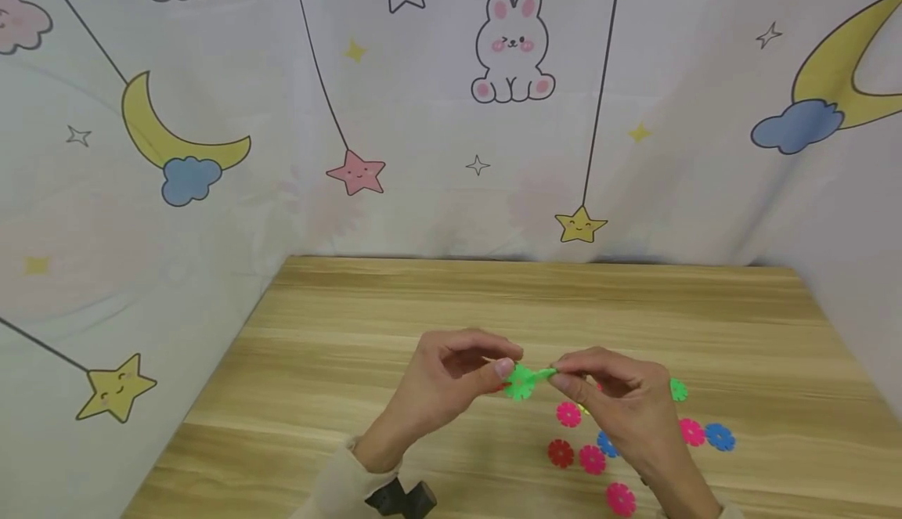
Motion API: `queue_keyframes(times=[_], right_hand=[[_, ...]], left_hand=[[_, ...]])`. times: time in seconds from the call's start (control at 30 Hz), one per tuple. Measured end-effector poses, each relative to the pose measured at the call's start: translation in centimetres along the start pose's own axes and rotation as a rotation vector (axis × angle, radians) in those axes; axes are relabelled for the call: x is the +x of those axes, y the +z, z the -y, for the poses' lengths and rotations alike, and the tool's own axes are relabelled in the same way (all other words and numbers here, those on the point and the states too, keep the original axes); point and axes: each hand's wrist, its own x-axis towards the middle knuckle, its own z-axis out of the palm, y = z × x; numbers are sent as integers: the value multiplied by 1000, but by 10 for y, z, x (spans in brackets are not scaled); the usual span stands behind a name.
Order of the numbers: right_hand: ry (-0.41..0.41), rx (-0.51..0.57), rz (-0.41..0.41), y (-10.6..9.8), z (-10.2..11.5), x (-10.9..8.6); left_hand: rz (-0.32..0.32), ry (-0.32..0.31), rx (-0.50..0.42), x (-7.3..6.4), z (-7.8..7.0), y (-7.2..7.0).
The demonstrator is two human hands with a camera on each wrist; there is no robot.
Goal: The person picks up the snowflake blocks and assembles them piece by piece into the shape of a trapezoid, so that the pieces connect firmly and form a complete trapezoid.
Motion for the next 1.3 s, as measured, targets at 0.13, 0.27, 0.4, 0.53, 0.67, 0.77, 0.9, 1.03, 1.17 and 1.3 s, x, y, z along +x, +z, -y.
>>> queue_keyframes(times=[0.13,0.27,0.4,0.53,0.67,0.77,0.9,1.03,1.17,1.3], right_hand=[[19,-56,-1,4,1,1],[48,-63,13,8,2,1],[98,-77,23,10,4,2],[87,-44,45,10,4,2],[91,-31,38,8,1,2],[67,2,34,2,-3,3],[43,39,33,-8,-8,4],[85,7,-12,-17,-15,2],[114,1,-49,-27,-24,-1],[137,-21,-76,-39,-32,-4]], left_hand=[[-25,183,91,-1,3,6],[-38,279,201,-2,5,10],[-52,311,266,-2,5,12],[-54,332,282,-1,6,13],[-65,334,275,-1,6,11],[-79,325,260,-1,5,10],[-92,311,250,0,4,8],[-104,312,255,1,4,8],[-110,310,249,1,4,7],[-115,315,239,1,5,7]])
